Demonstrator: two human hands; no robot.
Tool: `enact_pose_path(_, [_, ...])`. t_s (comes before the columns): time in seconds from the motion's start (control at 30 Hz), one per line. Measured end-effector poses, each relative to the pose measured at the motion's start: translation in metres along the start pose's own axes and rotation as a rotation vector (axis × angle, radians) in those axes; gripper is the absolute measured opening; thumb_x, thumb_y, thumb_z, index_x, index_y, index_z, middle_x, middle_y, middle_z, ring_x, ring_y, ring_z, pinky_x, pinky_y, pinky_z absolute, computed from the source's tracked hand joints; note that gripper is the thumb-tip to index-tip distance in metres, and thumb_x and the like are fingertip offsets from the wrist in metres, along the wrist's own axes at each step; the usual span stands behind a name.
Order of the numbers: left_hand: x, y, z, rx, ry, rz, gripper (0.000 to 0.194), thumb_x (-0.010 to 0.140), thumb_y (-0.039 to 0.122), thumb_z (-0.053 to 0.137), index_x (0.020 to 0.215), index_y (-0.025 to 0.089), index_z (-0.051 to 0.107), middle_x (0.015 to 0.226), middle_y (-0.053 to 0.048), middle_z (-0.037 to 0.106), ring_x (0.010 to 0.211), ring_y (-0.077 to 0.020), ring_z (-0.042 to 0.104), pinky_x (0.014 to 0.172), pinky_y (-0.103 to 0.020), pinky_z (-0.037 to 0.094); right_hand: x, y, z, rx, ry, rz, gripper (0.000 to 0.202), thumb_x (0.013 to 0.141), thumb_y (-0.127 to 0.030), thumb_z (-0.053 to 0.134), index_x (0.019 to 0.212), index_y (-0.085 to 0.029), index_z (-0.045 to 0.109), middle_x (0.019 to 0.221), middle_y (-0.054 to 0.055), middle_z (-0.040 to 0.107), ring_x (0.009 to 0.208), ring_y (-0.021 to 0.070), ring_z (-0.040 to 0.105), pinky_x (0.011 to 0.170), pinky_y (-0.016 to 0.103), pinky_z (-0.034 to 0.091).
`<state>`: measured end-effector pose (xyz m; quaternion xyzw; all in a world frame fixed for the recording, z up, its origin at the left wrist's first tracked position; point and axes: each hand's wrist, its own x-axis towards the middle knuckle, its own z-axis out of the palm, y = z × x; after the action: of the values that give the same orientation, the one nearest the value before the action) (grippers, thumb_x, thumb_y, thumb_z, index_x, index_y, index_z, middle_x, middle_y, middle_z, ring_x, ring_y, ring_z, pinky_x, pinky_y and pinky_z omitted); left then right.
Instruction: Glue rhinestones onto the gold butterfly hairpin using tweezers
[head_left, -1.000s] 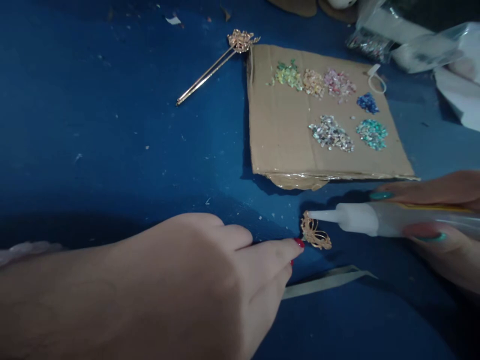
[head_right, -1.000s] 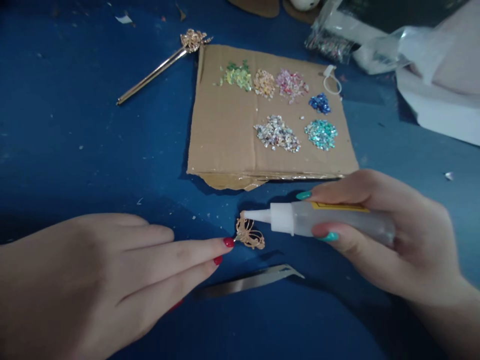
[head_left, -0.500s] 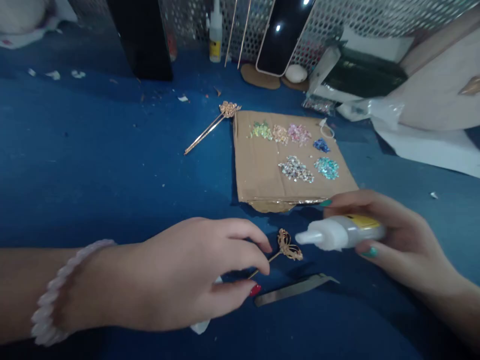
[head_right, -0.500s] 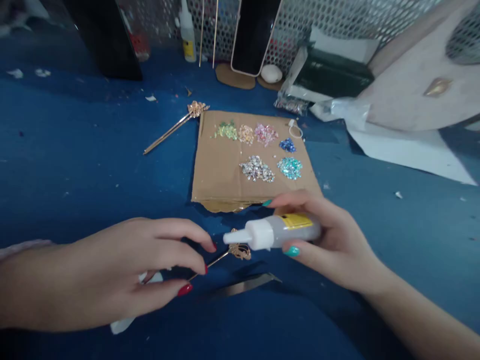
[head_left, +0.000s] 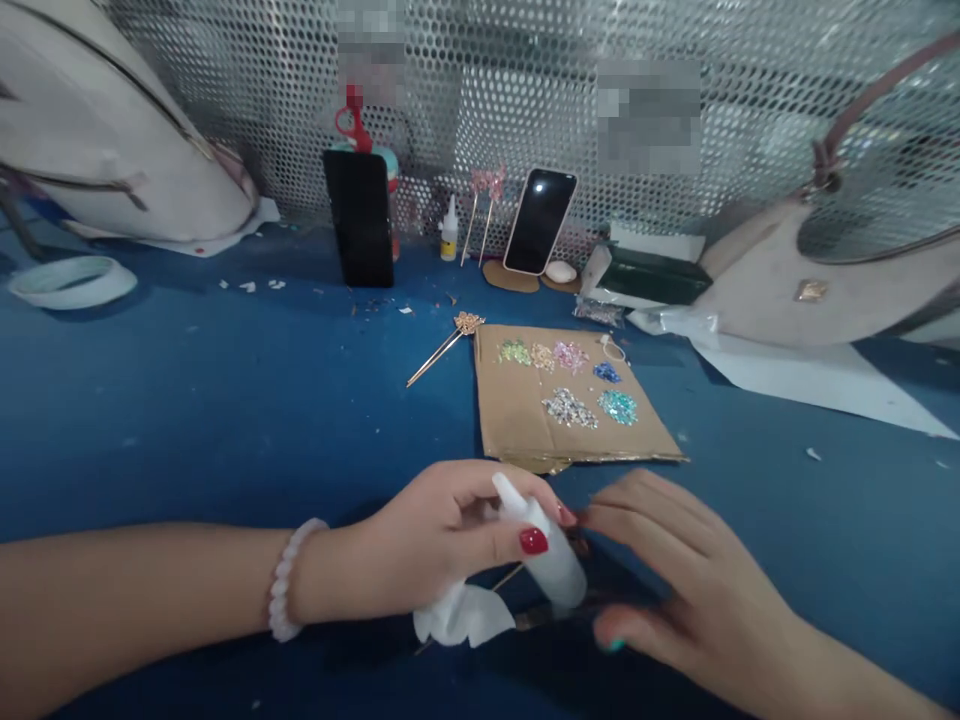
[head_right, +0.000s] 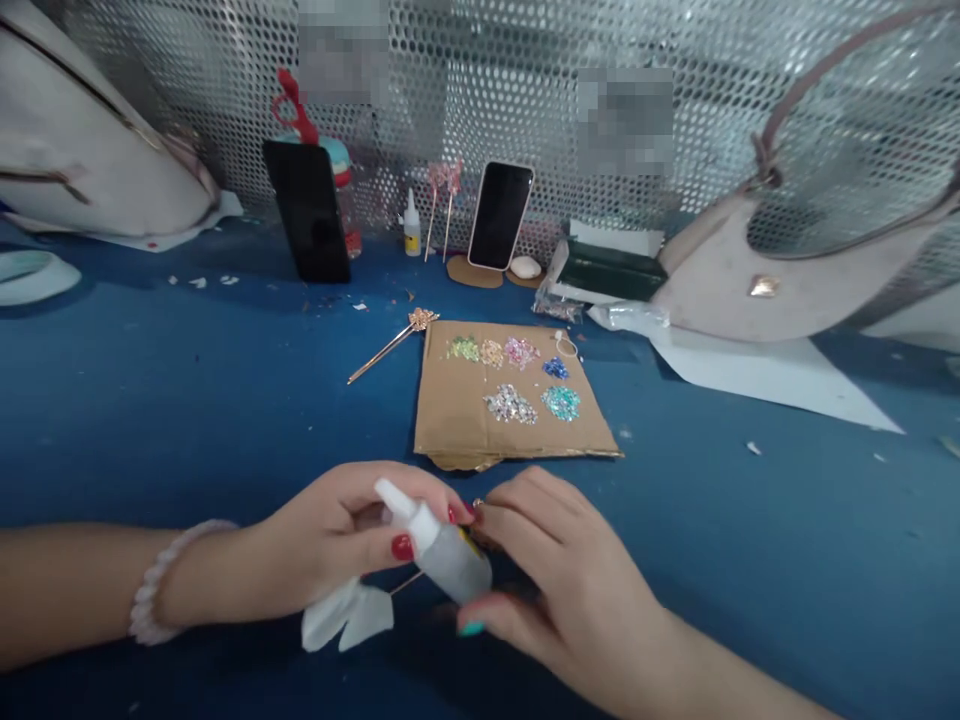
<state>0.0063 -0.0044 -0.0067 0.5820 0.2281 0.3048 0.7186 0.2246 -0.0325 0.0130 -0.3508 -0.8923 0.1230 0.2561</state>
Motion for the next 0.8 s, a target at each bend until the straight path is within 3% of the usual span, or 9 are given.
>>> enact_pose_path(0.1, [-0.004, 0.0, -0.003, -0.132, -0.006, -0.088, 0.024, 0.083, 0.038, 0.065, 0.092, 0.015, 0.063, 0.089, -0.004, 0.065, 0.081, -0.0126, 0.06, 0.073, -0.022, 0.047, -0.005, 0.002, -0.007, -0.113, -0.134, -0.132, 0.042, 0.086, -0.056, 0.047, 0.092, -0.016, 0.06, 0.074, 0.005, 0.064, 0.065, 0.0169, 0.057, 0.06, 0.031, 0.048])
enact_pose_path(0.2, [-0.006, 0.001, -0.007, -0.063, -0.027, -0.168, 0.029, 0.078, 0.041, 0.069, 0.084, 0.014, 0.063, 0.076, -0.001, 0.061, 0.068, -0.0103, 0.055, 0.063, -0.02, 0.043, -0.009, -0.002, -0.008, -0.191, -0.296, -0.241, 0.025, 0.095, -0.03, 0.042, 0.092, -0.019, 0.064, 0.069, 0.003, 0.065, 0.065, 0.0167, 0.059, 0.064, 0.031, 0.048])
enact_pose_path(0.27, [-0.006, 0.002, -0.009, 0.03, -0.038, -0.175, 0.028, 0.08, 0.041, 0.066, 0.083, 0.013, 0.062, 0.071, 0.0, 0.059, 0.064, -0.0096, 0.05, 0.059, -0.02, 0.039, -0.01, -0.005, -0.006, -0.243, -0.335, -0.299, 0.026, 0.093, -0.015, 0.04, 0.093, -0.02, 0.065, 0.071, 0.003, 0.067, 0.068, 0.0167, 0.061, 0.068, 0.031, 0.049])
enact_pose_path(0.37, [-0.005, 0.004, -0.01, 0.139, -0.032, -0.168, 0.026, 0.08, 0.04, 0.064, 0.081, 0.014, 0.061, 0.066, 0.002, 0.052, 0.058, -0.0085, 0.044, 0.055, -0.019, 0.035, -0.01, -0.008, -0.006, -0.277, -0.316, -0.318, 0.03, 0.091, -0.009, 0.037, 0.091, -0.019, 0.065, 0.078, 0.004, 0.07, 0.071, 0.0167, 0.063, 0.07, 0.031, 0.051])
enact_pose_path(0.5, [-0.005, 0.006, -0.01, 0.239, -0.006, -0.198, 0.026, 0.077, 0.038, 0.065, 0.075, 0.014, 0.057, 0.061, 0.004, 0.044, 0.056, -0.0082, 0.037, 0.05, -0.018, 0.031, -0.006, -0.009, -0.016, -0.16, -0.242, -0.194, 0.03, 0.094, -0.015, 0.035, 0.083, -0.021, 0.062, 0.093, 0.003, 0.072, 0.081, 0.0166, 0.068, 0.067, 0.027, 0.056])
enact_pose_path(0.63, [-0.006, 0.006, -0.009, 0.286, -0.032, -0.213, 0.021, 0.076, 0.032, 0.066, 0.074, 0.013, 0.058, 0.065, 0.003, 0.046, 0.056, -0.0073, 0.04, 0.049, -0.016, 0.031, -0.005, -0.006, -0.023, 0.16, -0.139, 0.044, 0.01, 0.089, -0.019, 0.052, 0.095, -0.025, 0.057, 0.08, -0.002, 0.072, 0.072, 0.0111, 0.07, 0.063, 0.017, 0.057])
enact_pose_path(0.8, [-0.004, 0.006, -0.009, 0.363, -0.073, -0.129, 0.019, 0.077, 0.03, 0.066, 0.073, 0.013, 0.06, 0.07, 0.0, 0.054, 0.059, -0.0083, 0.046, 0.05, -0.017, 0.034, -0.009, -0.002, -0.017, 0.512, -0.006, 0.185, 0.021, 0.084, -0.013, 0.059, 0.095, -0.031, 0.061, 0.09, -0.002, 0.07, 0.069, 0.0121, 0.071, 0.06, 0.016, 0.058])
